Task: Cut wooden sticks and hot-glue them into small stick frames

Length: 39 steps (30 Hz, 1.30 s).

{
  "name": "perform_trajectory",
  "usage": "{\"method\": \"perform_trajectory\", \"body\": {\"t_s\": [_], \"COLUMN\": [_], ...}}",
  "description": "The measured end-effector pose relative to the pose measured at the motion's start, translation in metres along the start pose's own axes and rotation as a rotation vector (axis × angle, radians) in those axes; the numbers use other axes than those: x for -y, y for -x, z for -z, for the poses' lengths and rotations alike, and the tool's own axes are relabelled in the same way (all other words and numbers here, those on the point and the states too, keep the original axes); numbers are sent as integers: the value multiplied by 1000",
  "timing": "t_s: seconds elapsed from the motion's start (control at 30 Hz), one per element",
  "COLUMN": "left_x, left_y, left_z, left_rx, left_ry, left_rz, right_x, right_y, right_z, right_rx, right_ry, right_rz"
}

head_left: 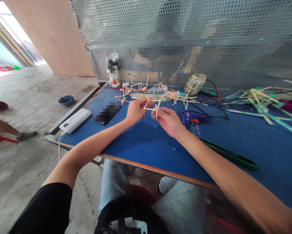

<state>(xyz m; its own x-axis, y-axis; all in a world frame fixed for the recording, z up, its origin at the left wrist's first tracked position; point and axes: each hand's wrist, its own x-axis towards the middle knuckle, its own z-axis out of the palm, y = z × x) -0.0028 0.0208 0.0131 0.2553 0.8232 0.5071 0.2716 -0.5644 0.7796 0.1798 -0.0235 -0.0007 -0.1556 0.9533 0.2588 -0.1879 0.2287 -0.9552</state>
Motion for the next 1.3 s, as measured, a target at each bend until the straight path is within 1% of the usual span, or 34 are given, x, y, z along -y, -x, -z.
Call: {"method": "perform_trajectory", "body": {"t_s": [0.2,0.33,0.57,0.7,0.83,1.03,1.2,1.3], "left_x": [-7,-7,0,-2,-4,0,10,11], "left_y": [0,-2,-6,-6,-6,-7,-9,-9], "left_z": [5,10,13,14,16,17,16,15], "left_rx": [-18,-25,11,49,63,12,-47,-60], "left_ry": [-158,-268,-393,-501,-517,-568,-601,-612], "left_rz": [-28,-73,-118,-110,-99,-114,-160,-178], "right_x": [2,3,3,3,5,4,3,3], "right_y": [-1,-1,-6,-7,-6,-5,-5,-5], "right_z": [2,3,9,10,12,13,11,12], "right_rx": [-20,-27,-68,-107,-105,-62,-47,-42], "right_ry": [-2,3,-30,-78,-132,-193,-207,-198], "right_rz": [12,11,27,34,-13,-93,-101,-92]}}
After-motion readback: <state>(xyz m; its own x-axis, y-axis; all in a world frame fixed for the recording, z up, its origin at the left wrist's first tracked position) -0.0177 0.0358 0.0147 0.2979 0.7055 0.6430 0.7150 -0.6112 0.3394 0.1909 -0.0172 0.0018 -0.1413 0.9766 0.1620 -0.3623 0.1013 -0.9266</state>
